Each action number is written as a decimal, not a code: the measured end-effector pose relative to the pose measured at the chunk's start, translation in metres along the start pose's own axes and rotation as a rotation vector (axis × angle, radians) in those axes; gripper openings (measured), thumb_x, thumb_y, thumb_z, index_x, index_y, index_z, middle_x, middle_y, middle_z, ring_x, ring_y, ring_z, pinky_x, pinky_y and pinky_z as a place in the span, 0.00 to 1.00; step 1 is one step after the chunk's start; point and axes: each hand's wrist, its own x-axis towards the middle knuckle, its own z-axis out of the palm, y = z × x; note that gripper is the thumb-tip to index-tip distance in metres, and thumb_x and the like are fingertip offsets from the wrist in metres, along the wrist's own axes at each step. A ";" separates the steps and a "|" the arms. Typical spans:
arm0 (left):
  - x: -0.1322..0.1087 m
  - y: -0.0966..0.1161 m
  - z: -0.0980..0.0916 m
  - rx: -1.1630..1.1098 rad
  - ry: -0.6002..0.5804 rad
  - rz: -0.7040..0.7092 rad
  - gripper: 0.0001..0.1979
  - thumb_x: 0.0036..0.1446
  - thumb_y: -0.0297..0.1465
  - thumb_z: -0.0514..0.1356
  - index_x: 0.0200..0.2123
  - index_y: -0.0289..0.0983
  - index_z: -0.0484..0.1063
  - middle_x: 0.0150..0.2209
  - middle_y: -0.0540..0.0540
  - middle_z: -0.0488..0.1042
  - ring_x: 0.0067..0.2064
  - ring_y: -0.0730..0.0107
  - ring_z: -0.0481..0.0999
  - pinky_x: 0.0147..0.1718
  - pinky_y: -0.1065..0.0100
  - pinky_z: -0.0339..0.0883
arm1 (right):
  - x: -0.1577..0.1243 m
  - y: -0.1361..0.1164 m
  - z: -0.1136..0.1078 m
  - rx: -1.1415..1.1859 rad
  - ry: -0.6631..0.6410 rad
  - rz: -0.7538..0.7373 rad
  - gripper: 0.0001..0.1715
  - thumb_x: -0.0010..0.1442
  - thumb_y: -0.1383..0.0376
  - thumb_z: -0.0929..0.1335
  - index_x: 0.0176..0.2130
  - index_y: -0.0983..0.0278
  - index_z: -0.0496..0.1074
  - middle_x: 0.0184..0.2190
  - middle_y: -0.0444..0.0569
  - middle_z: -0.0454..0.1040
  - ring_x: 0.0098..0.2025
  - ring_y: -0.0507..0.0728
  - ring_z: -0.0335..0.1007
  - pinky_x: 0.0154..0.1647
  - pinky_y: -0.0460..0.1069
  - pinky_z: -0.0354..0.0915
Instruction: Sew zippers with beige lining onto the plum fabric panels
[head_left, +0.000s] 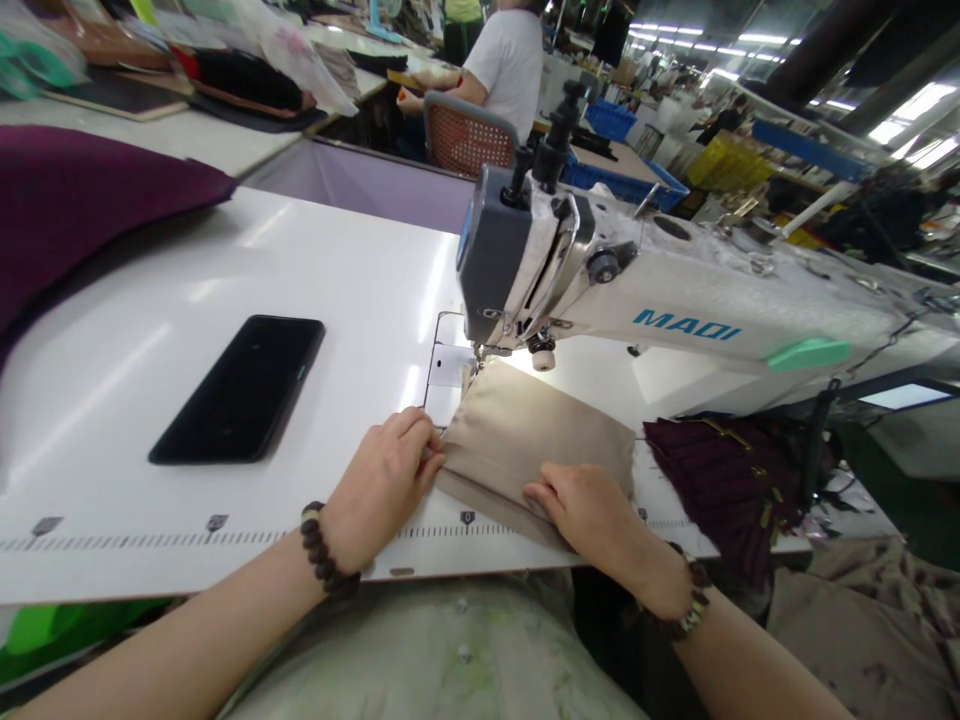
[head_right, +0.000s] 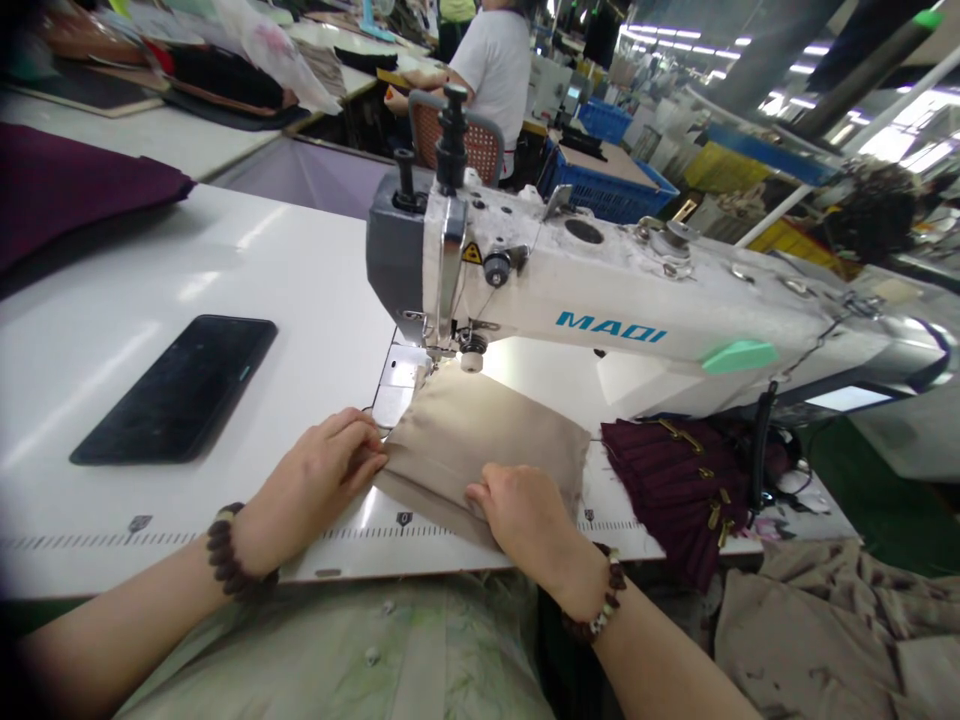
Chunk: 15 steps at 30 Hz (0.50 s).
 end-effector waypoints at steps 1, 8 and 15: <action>-0.001 0.002 0.000 0.026 0.011 0.029 0.05 0.55 0.23 0.51 0.32 0.34 0.66 0.35 0.44 0.65 0.35 0.65 0.66 0.34 0.63 0.64 | 0.000 0.000 -0.001 0.008 -0.001 0.002 0.15 0.62 0.61 0.61 0.28 0.65 0.69 0.26 0.50 0.73 0.30 0.56 0.69 0.24 0.47 0.45; -0.013 0.016 -0.005 0.409 -0.065 0.289 0.14 0.54 0.20 0.50 0.43 0.32 0.69 0.46 0.41 0.68 0.45 0.59 0.65 0.48 0.58 0.58 | -0.001 -0.007 -0.003 -0.005 -0.025 0.057 0.14 0.62 0.61 0.60 0.29 0.65 0.67 0.25 0.49 0.72 0.30 0.57 0.70 0.24 0.47 0.49; 0.012 0.002 0.002 0.488 -0.112 0.310 0.20 0.55 0.20 0.49 0.51 0.30 0.65 0.52 0.41 0.66 0.53 0.57 0.62 0.53 0.55 0.53 | 0.011 -0.009 -0.006 -0.264 0.264 -0.318 0.20 0.61 0.69 0.60 0.52 0.54 0.61 0.47 0.52 0.66 0.39 0.58 0.65 0.37 0.52 0.59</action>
